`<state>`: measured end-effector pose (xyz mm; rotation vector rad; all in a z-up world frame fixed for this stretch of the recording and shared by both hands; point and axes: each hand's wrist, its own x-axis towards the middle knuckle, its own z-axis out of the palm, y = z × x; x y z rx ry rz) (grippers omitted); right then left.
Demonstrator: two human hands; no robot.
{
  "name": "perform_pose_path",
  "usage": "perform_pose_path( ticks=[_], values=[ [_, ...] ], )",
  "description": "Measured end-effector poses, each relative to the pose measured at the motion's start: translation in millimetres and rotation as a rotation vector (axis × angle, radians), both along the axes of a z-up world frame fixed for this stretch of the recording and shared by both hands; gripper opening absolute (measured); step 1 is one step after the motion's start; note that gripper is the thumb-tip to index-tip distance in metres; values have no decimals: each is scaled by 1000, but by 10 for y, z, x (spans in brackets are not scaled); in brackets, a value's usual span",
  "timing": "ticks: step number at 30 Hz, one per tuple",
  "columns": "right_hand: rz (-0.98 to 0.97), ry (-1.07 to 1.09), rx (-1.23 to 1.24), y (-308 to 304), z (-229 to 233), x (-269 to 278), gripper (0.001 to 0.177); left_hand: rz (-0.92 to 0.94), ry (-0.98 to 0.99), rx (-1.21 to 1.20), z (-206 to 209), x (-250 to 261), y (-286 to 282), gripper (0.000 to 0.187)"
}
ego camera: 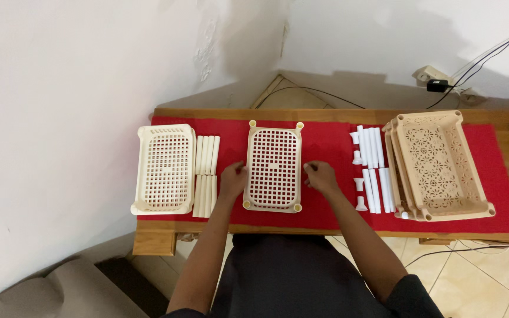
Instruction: The person assembles a white plastic basket by inserting small cylindrical feet into the base corners and then attaching longer cylindrical legs to the sides. The person handles the basket base, feet, and legs by hand, completing the assembly and placing the finished basket on the table.
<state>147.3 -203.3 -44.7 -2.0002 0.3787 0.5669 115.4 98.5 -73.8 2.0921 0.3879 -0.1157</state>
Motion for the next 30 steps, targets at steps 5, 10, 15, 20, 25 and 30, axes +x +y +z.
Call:
perform_pose_path(
  ticks=[5,10,15,20,25,30],
  values=[
    [36,13,27,57,-130,37,34,24,129,-107,289,92,-89,38],
    [24,-44,74,49,-130,90,28,38,151,-130,509,140,-155,35],
    [-34,-270,125,37,153,216,27,1,-93,-35,824,234,-161,35],
    [-125,-384,366,58,733,431,23,24,-275,-126,1381,388,-156,31],
    [-119,-591,347,63,1274,361,17,62,-530,-215,1718,343,-232,26],
    [-130,-730,320,55,1685,184,25,148,-498,-681,1859,204,-221,23]
  ],
)
